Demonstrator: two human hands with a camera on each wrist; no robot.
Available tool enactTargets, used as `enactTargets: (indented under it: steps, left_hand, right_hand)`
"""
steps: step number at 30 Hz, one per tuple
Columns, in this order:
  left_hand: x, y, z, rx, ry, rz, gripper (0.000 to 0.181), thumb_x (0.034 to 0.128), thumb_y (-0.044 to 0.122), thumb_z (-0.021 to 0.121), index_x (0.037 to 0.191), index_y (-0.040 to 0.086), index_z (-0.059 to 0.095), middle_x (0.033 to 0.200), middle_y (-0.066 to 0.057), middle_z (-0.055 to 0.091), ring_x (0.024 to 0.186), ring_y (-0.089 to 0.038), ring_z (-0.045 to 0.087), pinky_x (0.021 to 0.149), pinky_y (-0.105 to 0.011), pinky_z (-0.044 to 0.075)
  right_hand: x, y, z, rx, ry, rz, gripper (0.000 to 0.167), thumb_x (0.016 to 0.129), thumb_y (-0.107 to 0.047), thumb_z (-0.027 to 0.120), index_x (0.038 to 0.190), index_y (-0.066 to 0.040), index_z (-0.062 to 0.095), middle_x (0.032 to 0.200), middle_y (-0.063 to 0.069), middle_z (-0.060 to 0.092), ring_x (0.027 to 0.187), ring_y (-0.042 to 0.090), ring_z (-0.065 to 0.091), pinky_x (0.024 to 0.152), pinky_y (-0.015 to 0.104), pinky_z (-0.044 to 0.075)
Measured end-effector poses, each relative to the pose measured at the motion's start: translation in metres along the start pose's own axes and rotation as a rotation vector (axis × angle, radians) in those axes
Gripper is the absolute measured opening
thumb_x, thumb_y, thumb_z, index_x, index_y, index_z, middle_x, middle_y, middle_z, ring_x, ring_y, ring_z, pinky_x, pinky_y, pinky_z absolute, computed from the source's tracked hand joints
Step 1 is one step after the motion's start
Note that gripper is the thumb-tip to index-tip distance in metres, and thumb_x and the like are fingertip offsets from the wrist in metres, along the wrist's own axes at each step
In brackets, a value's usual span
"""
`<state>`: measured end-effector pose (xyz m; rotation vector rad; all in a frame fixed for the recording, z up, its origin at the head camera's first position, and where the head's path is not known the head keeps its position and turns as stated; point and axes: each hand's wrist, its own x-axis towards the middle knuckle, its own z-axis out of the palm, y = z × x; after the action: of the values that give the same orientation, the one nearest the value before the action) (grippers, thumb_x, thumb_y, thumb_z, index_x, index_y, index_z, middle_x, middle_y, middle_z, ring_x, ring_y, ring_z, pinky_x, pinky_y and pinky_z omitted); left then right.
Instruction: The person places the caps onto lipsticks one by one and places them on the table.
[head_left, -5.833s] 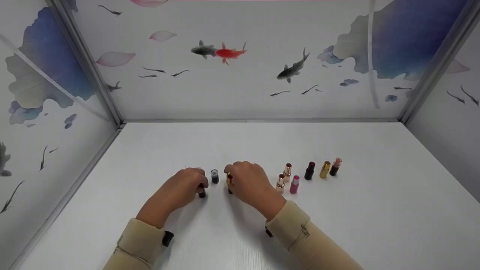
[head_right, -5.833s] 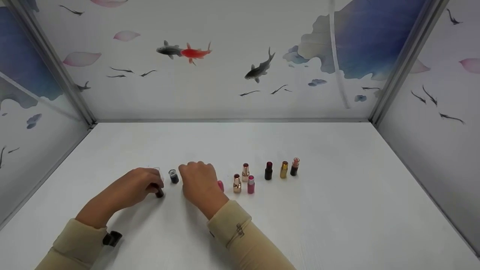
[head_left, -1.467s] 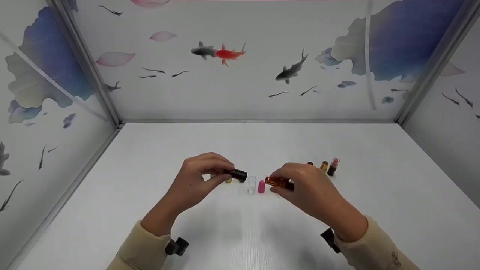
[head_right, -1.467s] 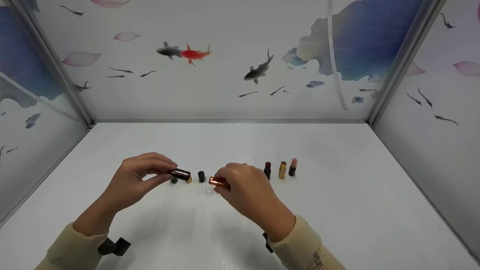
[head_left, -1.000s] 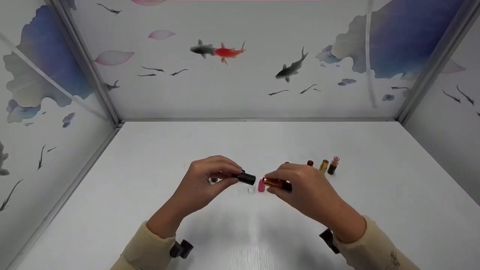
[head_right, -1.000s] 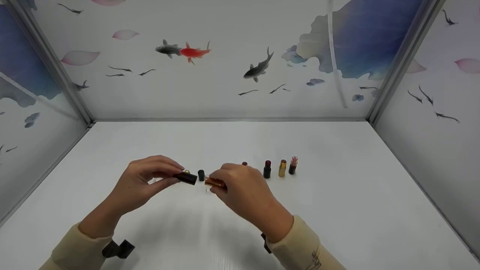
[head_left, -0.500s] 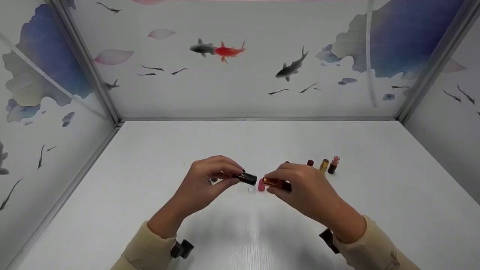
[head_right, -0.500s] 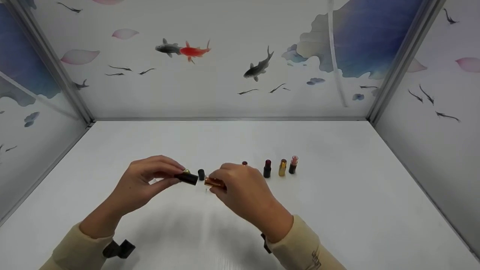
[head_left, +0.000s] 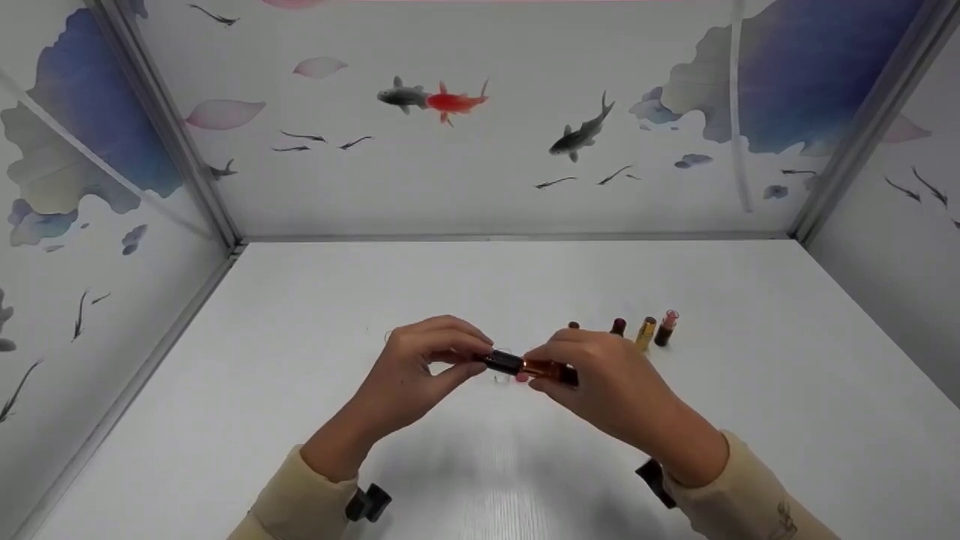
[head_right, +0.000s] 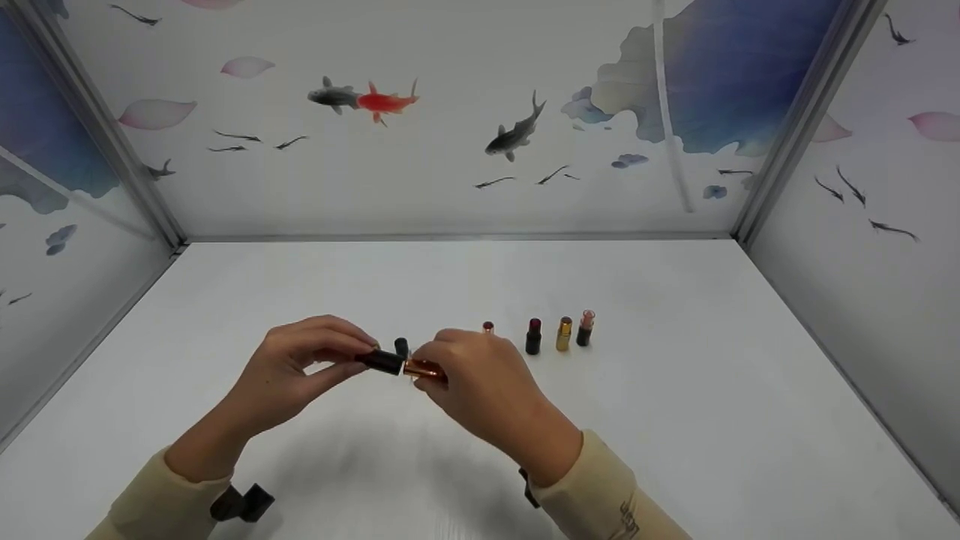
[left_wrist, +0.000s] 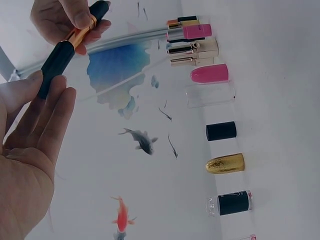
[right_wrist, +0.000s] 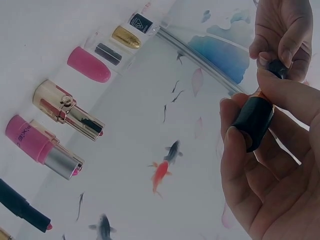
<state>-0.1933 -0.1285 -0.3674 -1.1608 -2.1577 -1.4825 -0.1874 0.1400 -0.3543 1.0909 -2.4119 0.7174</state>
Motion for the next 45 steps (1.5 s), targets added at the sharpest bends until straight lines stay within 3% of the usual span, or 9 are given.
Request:
enactTargets:
  steps: [20, 37, 45]
  left_hand:
    - [0.001, 0.003, 0.009, -0.009, -0.044, -0.01, 0.02, 0.0929, -0.002, 0.08, 0.109, 0.009, 0.081, 0.113, -0.001, 0.075, 0.1, -0.016, 0.075, 0.082, -0.031, 0.064]
    - [-0.001, 0.003, 0.01, -0.038, -0.041, 0.016, 0.016, 0.0943, -0.001, 0.08, 0.108, 0.006, 0.08, 0.114, -0.004, 0.075, 0.101, -0.018, 0.075, 0.081, -0.032, 0.064]
    - [0.0, 0.001, 0.01, -0.03, -0.032, 0.017, 0.016, 0.0932, -0.002, 0.081, 0.107, 0.006, 0.08, 0.113, -0.005, 0.075, 0.1, -0.02, 0.076, 0.081, -0.032, 0.064]
  right_hand:
    - [-0.001, -0.003, 0.001, -0.014, -0.015, -0.031, 0.025, 0.082, -0.007, 0.093, 0.104, -0.012, 0.083, 0.092, -0.005, 0.075, 0.072, 0.003, 0.063, 0.063, 0.022, 0.055]
    - [-0.001, -0.004, 0.002, 0.121, -0.043, -0.051, 0.03, 0.081, -0.005, 0.093, 0.109, -0.011, 0.081, 0.094, -0.005, 0.076, 0.077, 0.006, 0.065, 0.067, 0.025, 0.058]
    - [0.0, -0.001, 0.002, 0.131, -0.007, -0.077, 0.035, 0.079, 0.001, 0.093, 0.11, -0.007, 0.08, 0.098, -0.001, 0.077, 0.08, 0.008, 0.07, 0.064, 0.023, 0.059]
